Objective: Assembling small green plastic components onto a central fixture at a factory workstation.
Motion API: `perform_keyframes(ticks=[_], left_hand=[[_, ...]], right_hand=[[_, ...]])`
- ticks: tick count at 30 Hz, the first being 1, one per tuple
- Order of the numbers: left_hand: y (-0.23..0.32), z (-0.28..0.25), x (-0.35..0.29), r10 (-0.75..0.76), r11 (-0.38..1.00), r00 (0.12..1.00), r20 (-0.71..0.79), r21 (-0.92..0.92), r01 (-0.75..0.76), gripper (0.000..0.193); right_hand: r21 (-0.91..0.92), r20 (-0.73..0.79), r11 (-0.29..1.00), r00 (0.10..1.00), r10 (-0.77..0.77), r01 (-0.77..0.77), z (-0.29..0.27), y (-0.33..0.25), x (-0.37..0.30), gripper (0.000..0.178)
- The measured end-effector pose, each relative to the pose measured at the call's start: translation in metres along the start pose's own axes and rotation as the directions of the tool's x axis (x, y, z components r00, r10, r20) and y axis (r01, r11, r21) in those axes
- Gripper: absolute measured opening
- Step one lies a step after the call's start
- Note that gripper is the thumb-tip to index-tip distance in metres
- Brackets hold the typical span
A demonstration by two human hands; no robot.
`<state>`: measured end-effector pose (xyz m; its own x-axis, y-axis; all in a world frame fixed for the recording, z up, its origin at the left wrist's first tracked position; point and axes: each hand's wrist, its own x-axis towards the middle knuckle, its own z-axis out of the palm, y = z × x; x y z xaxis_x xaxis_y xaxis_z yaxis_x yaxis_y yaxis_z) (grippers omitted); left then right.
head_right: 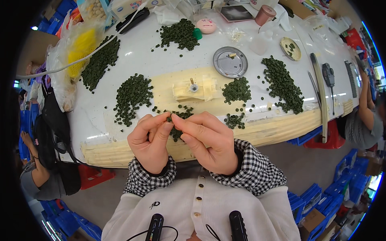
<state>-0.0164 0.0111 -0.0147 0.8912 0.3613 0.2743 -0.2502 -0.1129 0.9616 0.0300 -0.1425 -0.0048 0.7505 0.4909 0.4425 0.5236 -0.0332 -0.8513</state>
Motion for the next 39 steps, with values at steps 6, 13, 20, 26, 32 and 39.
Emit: perform_keyframes(ticks=[6,13,20,26,32,39], left_hand=[[0.001,0.001,0.0,-0.106,0.988,0.994,-0.008,-0.117,0.104,0.023],[0.003,0.001,0.002,-0.043,0.999,0.999,0.001,0.004,0.043,0.019],[0.0,0.0,0.003,-0.063,0.997,0.996,0.057,-0.043,0.066,0.018],[0.001,0.0,0.004,-0.124,0.986,0.989,0.078,-0.1,0.132,0.017],[0.002,-0.001,0.004,-0.119,0.991,0.99,0.08,-0.059,0.123,0.018],[0.003,-0.001,0.006,-0.092,0.995,0.994,0.065,-0.041,0.095,0.02]], right_hand=[[0.034,0.028,0.998,0.999,0.043,-0.044,-0.003,-0.002,0.001,0.033],[0.054,0.033,0.997,0.998,0.046,-0.048,-0.005,-0.002,0.003,0.033],[0.008,0.069,1.0,0.998,-0.016,0.015,-0.012,0.004,0.004,0.035],[-0.049,0.083,0.996,0.994,-0.074,0.078,-0.015,0.009,0.004,0.038],[-0.067,0.087,0.993,0.992,-0.089,0.095,-0.016,0.008,0.005,0.038],[-0.09,0.02,0.996,1.0,-0.012,0.014,-0.02,-0.002,0.012,0.037]])
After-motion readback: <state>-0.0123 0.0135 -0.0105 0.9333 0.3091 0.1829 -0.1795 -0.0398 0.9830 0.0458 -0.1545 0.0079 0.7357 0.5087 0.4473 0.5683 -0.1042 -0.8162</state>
